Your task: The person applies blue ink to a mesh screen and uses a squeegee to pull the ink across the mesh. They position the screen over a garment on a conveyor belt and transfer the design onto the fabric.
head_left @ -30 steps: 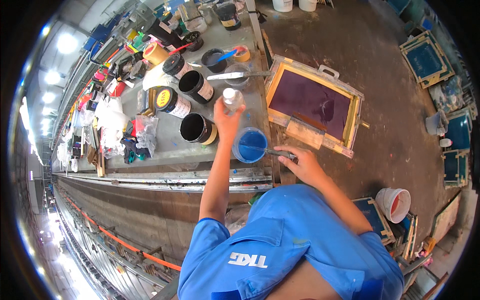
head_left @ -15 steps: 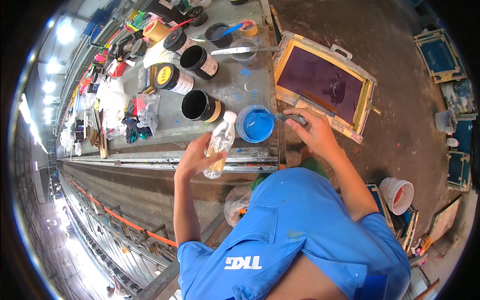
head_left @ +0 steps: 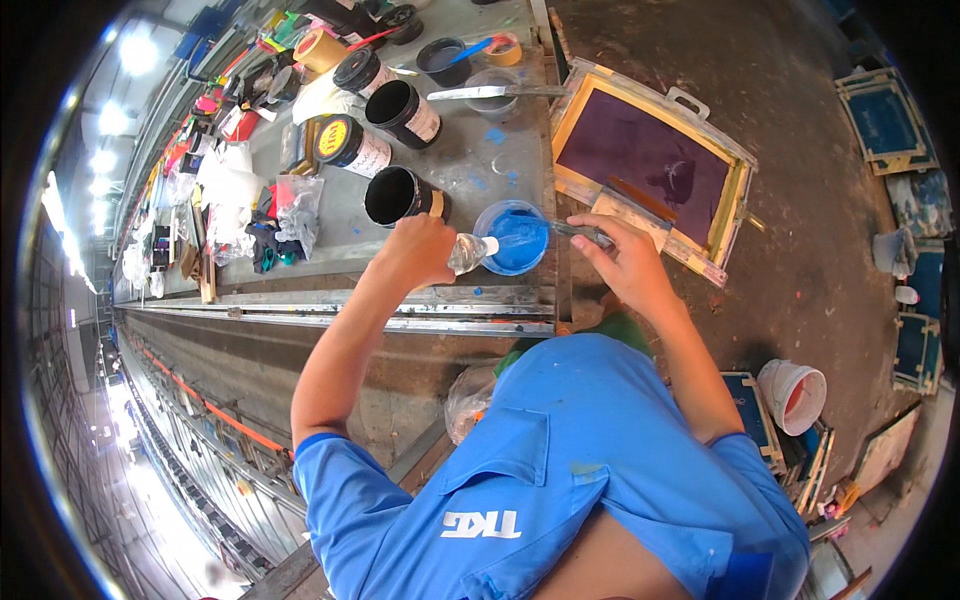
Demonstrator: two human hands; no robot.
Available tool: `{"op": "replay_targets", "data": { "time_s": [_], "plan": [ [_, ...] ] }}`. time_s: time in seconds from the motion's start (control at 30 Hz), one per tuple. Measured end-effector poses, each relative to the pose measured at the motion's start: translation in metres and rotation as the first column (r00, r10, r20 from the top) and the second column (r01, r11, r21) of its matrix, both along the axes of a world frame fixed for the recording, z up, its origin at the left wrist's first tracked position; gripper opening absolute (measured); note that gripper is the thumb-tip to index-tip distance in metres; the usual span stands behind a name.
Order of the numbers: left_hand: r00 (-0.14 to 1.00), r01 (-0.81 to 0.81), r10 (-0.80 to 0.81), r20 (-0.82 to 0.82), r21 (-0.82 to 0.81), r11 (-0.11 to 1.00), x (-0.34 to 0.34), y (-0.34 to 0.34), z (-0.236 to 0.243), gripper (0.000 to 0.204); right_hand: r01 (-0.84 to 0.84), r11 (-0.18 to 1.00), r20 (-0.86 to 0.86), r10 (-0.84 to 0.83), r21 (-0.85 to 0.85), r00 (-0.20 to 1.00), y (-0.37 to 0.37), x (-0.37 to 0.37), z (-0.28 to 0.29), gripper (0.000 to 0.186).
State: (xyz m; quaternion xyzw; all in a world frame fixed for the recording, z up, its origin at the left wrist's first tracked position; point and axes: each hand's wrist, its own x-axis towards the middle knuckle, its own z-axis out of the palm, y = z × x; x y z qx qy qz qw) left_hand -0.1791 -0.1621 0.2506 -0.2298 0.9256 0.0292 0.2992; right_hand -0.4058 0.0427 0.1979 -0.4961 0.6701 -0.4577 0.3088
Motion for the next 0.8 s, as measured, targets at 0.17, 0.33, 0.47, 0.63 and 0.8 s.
{"op": "replay_targets", "data": {
  "time_s": [0.17,0.33,0.47,0.63,0.8],
  "plan": [
    [0.989,0.135,-0.131,0.066,-0.063,0.989,-0.024,-0.004,0.005,0.034,0.006,0.999,0.010,-0.007,0.037,1.000,0.005,0.004,0.006,0.030],
    [0.973,0.181,-0.170,0.153,-0.059,0.982,-0.037,0.002,0.010,0.032,0.018,0.998,-0.006,-0.019,-0.057,1.000,0.007,0.004,-0.002,0.027],
    [0.967,0.192,-0.176,0.182,-0.070,0.979,-0.034,0.005,0.007,0.032,0.005,1.000,0.008,-0.005,-0.025,1.000,0.007,0.003,0.002,0.028],
    [0.981,0.151,-0.140,0.132,-0.074,0.986,-0.023,0.006,0.012,0.032,-0.003,1.000,-0.015,0.003,0.003,1.000,0.006,0.000,0.000,0.029],
    [0.998,0.040,-0.038,0.057,-0.025,0.999,0.000,0.000,0.009,0.034,-0.015,0.999,0.008,0.015,0.036,1.000,0.004,-0.001,0.002,0.030]
  ]
}}
